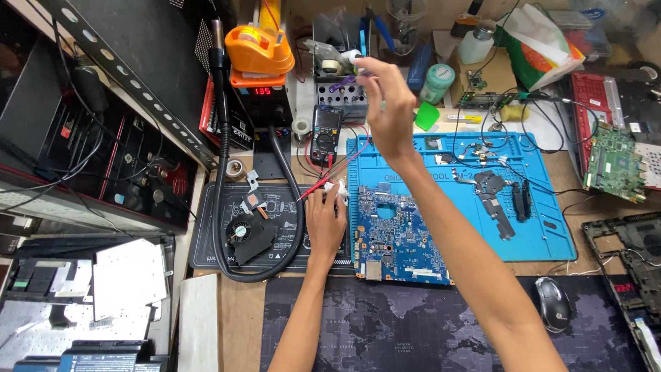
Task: Repairing a laptop motherboard by applying heat and cleaning components
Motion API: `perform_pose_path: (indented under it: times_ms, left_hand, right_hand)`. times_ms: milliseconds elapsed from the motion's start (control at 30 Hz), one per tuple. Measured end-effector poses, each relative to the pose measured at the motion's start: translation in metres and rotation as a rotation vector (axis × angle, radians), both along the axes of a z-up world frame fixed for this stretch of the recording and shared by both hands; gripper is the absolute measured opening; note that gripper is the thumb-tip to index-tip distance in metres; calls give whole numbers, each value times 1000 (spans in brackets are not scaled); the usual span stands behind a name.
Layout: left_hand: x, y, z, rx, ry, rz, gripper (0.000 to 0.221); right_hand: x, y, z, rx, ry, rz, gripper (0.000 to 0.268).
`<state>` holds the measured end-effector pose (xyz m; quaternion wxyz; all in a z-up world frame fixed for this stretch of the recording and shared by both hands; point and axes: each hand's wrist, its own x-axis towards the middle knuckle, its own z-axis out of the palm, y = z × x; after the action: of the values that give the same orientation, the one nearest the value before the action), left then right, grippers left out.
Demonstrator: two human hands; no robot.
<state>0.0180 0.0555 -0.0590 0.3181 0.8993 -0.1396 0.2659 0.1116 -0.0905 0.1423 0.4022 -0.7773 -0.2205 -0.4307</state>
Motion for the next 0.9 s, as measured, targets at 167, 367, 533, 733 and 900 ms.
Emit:
perform_pose_path:
  times_ms: [167, 367, 533, 733, 900]
  left_hand:
    - [-1, 0, 7, -14, 27, -3, 24]
    - [1, 0, 4, -12, 29, 5, 24]
    - [1, 0, 5, 0, 2, 7, 23]
    - [0, 1, 4, -3, 12, 0, 25]
    - [0, 0, 4, -8, 18, 8, 24]
  right_hand:
    - [22, 11, -13, -10, 58, 31, 20]
    - [32, 17, -17, -23, 76, 93, 24]
    - [37, 17, -28, -121, 97, 76, 30]
    - [33, 21, -26, -205, 141, 40, 29]
    - [52, 18, -36, -187, 122, 2, 36]
